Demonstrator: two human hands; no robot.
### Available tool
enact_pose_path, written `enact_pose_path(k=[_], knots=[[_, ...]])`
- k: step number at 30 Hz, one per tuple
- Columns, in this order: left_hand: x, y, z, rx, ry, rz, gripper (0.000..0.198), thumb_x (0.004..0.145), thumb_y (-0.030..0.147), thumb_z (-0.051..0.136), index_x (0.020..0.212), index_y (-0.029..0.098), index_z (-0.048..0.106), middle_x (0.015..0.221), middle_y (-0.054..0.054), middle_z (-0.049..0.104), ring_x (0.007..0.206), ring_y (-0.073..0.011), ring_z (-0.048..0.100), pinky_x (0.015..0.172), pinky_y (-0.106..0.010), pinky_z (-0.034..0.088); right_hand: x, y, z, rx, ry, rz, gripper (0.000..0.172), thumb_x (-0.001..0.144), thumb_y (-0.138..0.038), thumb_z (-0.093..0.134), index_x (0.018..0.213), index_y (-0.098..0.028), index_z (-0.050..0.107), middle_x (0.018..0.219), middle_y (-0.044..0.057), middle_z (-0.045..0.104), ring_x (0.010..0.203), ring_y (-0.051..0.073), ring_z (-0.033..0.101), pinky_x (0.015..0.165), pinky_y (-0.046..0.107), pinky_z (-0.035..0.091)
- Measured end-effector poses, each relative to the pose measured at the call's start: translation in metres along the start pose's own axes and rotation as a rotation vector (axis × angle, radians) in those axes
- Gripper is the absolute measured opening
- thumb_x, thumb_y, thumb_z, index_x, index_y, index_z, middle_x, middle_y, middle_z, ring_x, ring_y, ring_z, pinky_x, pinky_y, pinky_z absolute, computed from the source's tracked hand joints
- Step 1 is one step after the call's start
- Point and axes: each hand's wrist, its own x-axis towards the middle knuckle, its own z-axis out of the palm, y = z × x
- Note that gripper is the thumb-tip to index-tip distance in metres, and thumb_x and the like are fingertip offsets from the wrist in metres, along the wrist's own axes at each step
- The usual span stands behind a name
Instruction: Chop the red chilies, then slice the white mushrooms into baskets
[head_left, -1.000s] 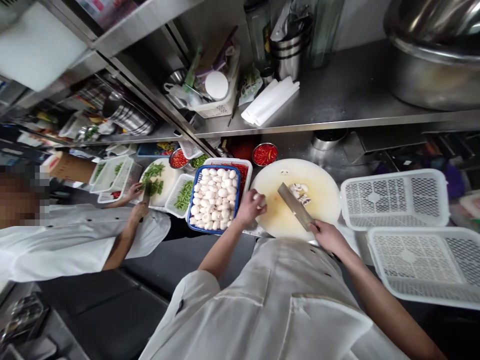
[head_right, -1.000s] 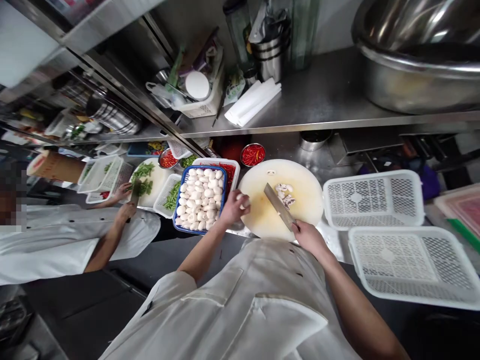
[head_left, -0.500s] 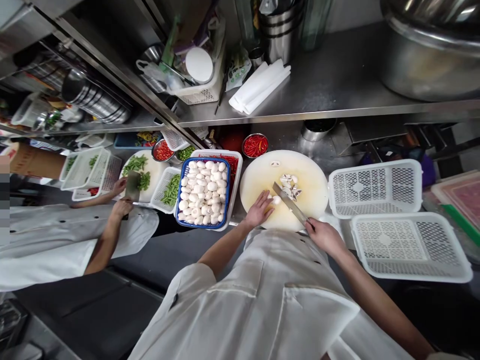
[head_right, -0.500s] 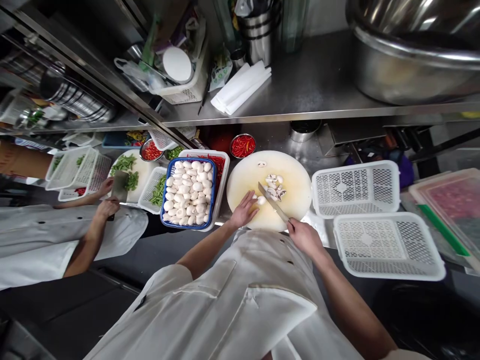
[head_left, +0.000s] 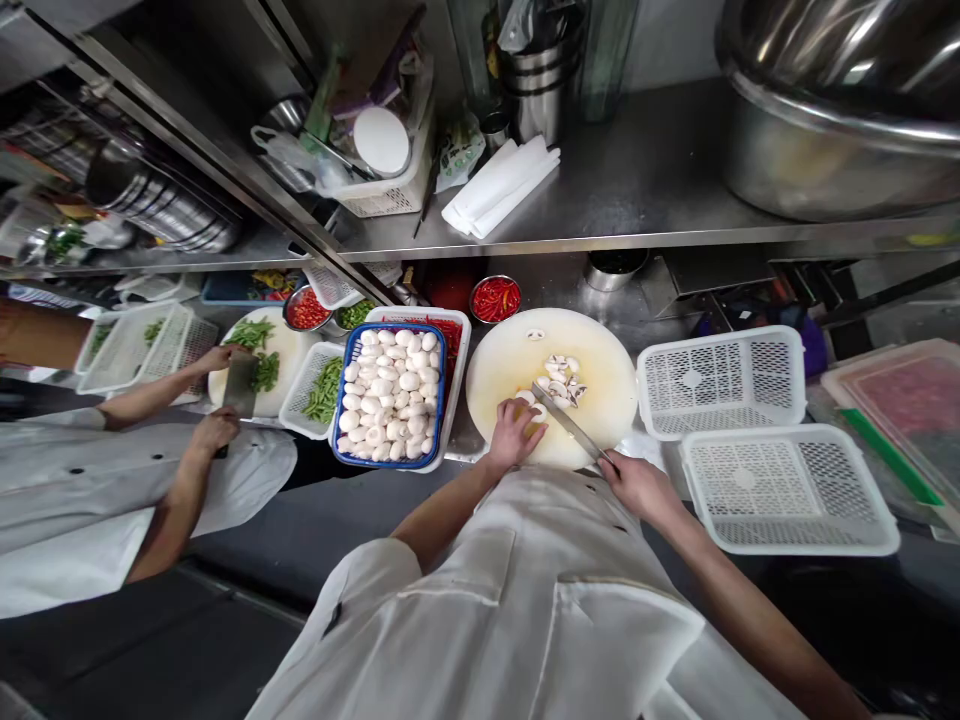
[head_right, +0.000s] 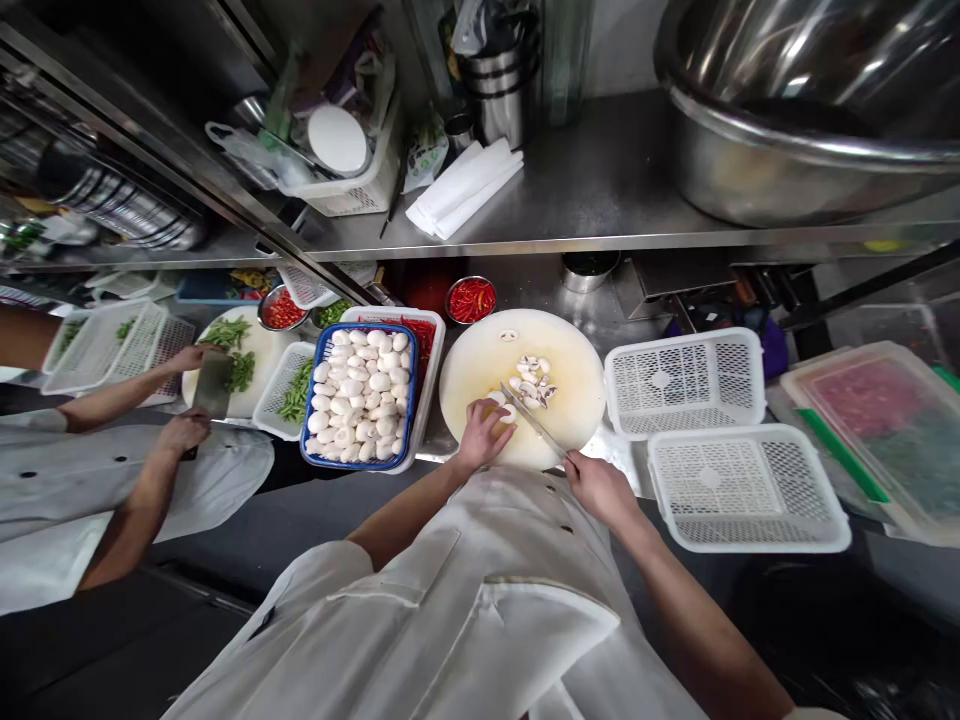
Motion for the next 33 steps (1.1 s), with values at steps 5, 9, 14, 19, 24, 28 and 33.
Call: enact_pose_path(k=[5, 9, 14, 19, 24, 28, 33], knots=[[0.017, -0.022, -0.014, -0.009, -0.112, 0.135, 0.03, 0.097, 0.049, 0.069, 0.118, 0.028, 0.073, 0.127, -0.011, 0.063, 0.128, -0.0313, 0.053, 0.111, -0.055, 0.048, -0.001, 0.001, 0.003, 0.016, 0.032, 0.011, 0.036, 0.111, -0.04, 0.038, 0.107, -0.024, 0.071, 0.102, 0.01, 0.08, 0.095, 0.026, 0.072, 0.069, 0.03, 0.035], [0.026, -0.036, -0.022, -0.066, -0.162, 0.205, 0.026, 0.098, 0.044, 0.066, 0.114, 0.024, 0.072, 0.124, -0.013, 0.064, 0.124, -0.0296, 0.055, 0.109, -0.053, 0.05, -0.003, -0.002, -0.002, 0.018, 0.047, 0.002, 0.037, 0.111, -0.038, 0.038, 0.105, -0.023, 0.071, 0.101, 0.01, 0.08, 0.092, 0.026, 0.072, 0.069, 0.03, 0.035], [0.027, -0.036, -0.015, -0.091, -0.13, 0.203, 0.025, 0.097, 0.041, 0.065, 0.112, 0.022, 0.069, 0.122, -0.013, 0.064, 0.122, -0.0299, 0.056, 0.108, -0.055, 0.05, -0.008, -0.012, -0.015, -0.007, 0.055, 0.001, 0.038, 0.11, -0.039, 0.037, 0.108, -0.023, 0.071, 0.097, 0.009, 0.08, 0.089, 0.025, 0.072, 0.068, 0.03, 0.035], [0.026, -0.037, -0.011, -0.085, -0.144, 0.196, 0.025, 0.095, 0.041, 0.065, 0.111, 0.021, 0.069, 0.122, -0.014, 0.064, 0.122, -0.0307, 0.056, 0.107, -0.057, 0.051, -0.009, -0.024, -0.027, -0.012, -0.017, -0.001, 0.037, 0.11, -0.039, 0.037, 0.11, -0.023, 0.071, 0.101, 0.01, 0.08, 0.091, 0.025, 0.073, 0.069, 0.031, 0.036], [0.026, -0.039, -0.01, -0.105, -0.12, 0.219, 0.025, 0.095, 0.04, 0.066, 0.11, 0.021, 0.07, 0.121, -0.014, 0.064, 0.124, -0.0314, 0.054, 0.107, -0.056, 0.051, -0.002, -0.029, -0.03, -0.005, -0.058, -0.003, 0.038, 0.111, -0.036, 0.035, 0.113, -0.021, 0.07, 0.1, 0.011, 0.079, 0.091, 0.025, 0.073, 0.071, 0.031, 0.038], [0.024, -0.038, -0.01, -0.098, -0.129, 0.18, 0.025, 0.095, 0.041, 0.067, 0.11, 0.021, 0.071, 0.121, -0.014, 0.061, 0.123, -0.0316, 0.052, 0.107, -0.056, 0.051, 0.002, -0.031, -0.028, -0.014, -0.077, 0.002, 0.038, 0.112, -0.036, 0.034, 0.118, -0.021, 0.068, 0.099, 0.012, 0.078, 0.091, 0.025, 0.073, 0.071, 0.031, 0.039], [0.022, -0.039, -0.01, -0.105, -0.115, 0.184, 0.025, 0.097, 0.042, 0.066, 0.11, 0.021, 0.071, 0.119, -0.014, 0.059, 0.12, -0.0307, 0.052, 0.106, -0.055, 0.051, 0.012, -0.038, -0.015, -0.007, -0.085, 0.011, 0.039, 0.113, -0.035, 0.031, 0.117, -0.018, 0.067, 0.104, 0.013, 0.079, 0.094, 0.025, 0.073, 0.07, 0.031, 0.038]])
